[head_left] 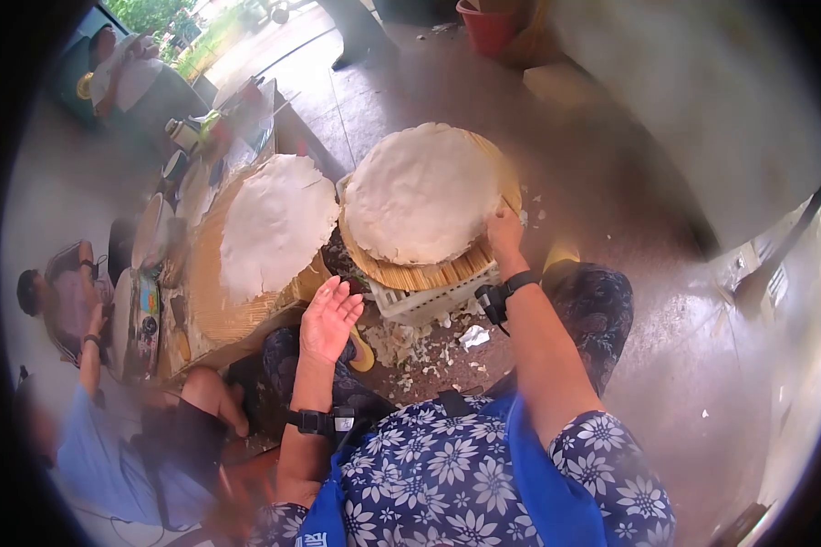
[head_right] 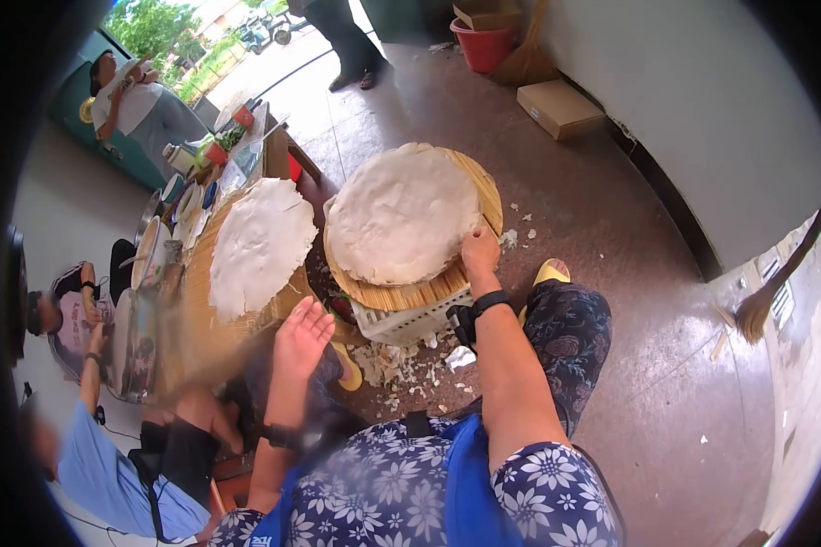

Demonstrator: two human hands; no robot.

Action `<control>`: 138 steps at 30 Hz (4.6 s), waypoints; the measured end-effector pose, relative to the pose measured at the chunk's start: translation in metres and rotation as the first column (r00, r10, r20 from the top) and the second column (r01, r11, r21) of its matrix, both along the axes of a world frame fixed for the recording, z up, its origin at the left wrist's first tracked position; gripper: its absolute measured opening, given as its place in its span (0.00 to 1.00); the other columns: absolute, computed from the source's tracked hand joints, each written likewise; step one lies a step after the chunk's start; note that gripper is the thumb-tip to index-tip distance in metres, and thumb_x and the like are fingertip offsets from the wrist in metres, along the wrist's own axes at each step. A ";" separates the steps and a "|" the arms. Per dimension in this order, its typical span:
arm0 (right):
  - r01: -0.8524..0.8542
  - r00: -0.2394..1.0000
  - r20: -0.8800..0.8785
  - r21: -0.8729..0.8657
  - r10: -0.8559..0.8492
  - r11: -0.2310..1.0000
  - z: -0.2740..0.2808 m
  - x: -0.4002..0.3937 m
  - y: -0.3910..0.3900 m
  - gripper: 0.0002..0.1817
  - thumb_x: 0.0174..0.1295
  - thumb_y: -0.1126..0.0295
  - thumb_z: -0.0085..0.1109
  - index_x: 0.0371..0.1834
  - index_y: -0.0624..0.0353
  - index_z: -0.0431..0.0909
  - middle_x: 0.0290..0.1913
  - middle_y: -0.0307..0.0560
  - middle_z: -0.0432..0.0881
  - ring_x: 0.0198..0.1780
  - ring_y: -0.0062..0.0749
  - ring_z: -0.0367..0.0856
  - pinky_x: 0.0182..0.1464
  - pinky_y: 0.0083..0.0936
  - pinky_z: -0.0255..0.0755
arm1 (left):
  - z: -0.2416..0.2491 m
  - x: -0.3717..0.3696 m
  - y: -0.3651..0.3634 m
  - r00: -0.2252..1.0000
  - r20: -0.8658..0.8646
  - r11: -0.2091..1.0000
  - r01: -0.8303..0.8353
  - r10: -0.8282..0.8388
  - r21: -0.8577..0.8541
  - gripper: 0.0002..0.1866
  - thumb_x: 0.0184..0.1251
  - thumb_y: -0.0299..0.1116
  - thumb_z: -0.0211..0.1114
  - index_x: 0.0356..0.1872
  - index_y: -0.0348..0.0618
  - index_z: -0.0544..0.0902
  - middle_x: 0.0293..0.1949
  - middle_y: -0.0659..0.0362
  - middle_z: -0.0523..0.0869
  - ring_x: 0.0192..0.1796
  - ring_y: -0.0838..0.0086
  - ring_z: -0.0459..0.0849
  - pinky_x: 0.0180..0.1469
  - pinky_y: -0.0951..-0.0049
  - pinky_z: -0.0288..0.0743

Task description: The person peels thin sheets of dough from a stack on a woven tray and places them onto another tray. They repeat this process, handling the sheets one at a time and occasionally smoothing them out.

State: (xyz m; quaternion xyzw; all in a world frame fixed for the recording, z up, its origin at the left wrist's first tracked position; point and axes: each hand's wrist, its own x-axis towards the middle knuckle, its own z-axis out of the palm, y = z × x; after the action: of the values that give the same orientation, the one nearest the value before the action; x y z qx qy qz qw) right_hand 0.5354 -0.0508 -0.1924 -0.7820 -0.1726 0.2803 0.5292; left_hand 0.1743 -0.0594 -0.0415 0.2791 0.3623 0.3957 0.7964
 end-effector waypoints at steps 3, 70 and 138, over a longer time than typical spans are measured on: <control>0.106 0.964 0.250 -0.047 -0.091 0.993 0.021 -0.009 -0.012 0.15 0.50 0.65 0.59 0.40 0.60 0.78 0.41 0.58 0.82 0.45 0.51 0.80 0.49 0.38 0.71 | 0.003 -0.005 0.002 1.000 0.003 1.000 -0.018 0.018 0.006 0.16 0.65 0.35 0.59 0.53 0.46 0.77 0.44 0.59 0.84 0.48 0.63 0.82 0.54 0.61 0.74; -0.026 0.977 -0.190 0.340 0.096 0.940 0.035 0.038 0.039 0.16 0.51 0.81 0.58 0.46 0.67 0.76 0.37 0.44 0.81 0.37 0.28 0.79 0.39 0.24 0.74 | -0.108 0.092 0.083 0.934 -0.351 0.982 -0.129 0.072 -0.141 0.11 0.60 0.35 0.63 0.41 0.45 0.75 0.30 0.60 0.79 0.23 0.75 0.80 0.23 0.75 0.75; -0.445 0.574 0.719 -0.128 0.392 0.886 0.196 0.018 -0.022 0.15 0.58 0.64 0.54 0.45 0.60 0.78 0.39 0.56 0.82 0.44 0.50 0.80 0.46 0.39 0.72 | -0.133 0.071 0.111 0.958 -0.285 0.998 -0.058 0.045 -0.037 0.19 0.58 0.12 0.52 0.52 0.32 0.70 0.51 0.50 0.78 0.55 0.63 0.79 0.55 0.70 0.75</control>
State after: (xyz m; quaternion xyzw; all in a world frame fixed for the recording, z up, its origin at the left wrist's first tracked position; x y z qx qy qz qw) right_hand 0.5533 -0.0729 0.0032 -0.7461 -0.5568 0.0576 0.3607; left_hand 0.2451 0.0511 -0.1747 0.3053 0.4887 0.3640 0.7318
